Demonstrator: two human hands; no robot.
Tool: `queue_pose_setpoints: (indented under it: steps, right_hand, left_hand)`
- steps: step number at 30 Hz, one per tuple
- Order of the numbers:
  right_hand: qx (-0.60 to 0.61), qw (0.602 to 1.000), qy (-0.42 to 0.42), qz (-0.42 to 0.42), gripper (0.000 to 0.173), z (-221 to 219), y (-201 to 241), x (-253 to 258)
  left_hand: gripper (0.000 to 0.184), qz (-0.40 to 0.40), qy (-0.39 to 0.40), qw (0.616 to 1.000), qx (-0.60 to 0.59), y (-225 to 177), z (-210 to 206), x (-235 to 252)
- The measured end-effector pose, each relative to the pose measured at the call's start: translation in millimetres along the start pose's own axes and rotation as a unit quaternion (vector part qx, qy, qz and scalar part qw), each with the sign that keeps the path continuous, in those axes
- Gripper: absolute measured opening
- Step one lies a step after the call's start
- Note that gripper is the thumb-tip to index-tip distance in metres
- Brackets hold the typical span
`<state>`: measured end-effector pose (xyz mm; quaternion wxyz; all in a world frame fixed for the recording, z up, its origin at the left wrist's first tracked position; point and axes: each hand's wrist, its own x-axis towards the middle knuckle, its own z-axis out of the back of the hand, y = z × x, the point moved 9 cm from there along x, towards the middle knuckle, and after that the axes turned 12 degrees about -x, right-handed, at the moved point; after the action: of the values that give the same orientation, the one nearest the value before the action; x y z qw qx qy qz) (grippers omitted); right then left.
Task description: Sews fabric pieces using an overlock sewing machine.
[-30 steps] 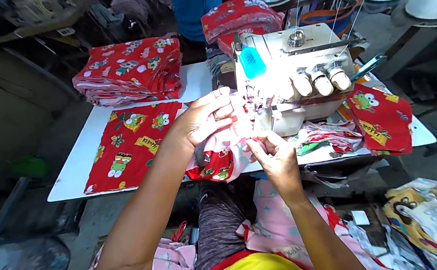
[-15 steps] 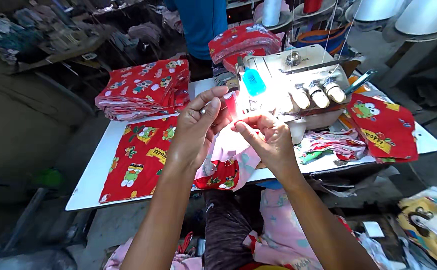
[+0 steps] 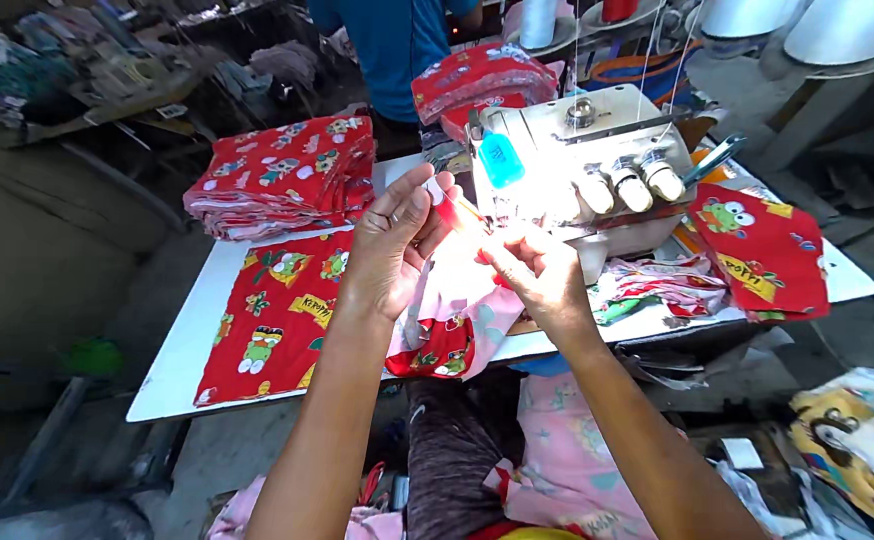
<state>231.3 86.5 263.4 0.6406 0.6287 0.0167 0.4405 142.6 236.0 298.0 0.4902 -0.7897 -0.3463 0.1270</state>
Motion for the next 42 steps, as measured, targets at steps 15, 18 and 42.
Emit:
queue_pose_setpoints:
  steps: [15, 18, 42]
  right_hand:
    - [-0.021, 1.0, -0.012, 0.016, 0.014, 4, -22, 5]
    - [-0.004, 1.0, -0.018, 0.01, 0.013, 5, -26, 3]
    - [-0.129, 0.99, 0.039, 0.048, 0.018, 30, 45, -25]
  left_hand:
    - [0.025, 0.053, -0.019, 0.993, -0.103, -9, -7, -2]
    - [0.028, 0.038, -0.031, 0.997, -0.066, -10, -4, -1]
    - [0.042, -0.104, 0.207, 0.961, 0.151, -14, -46, -76]
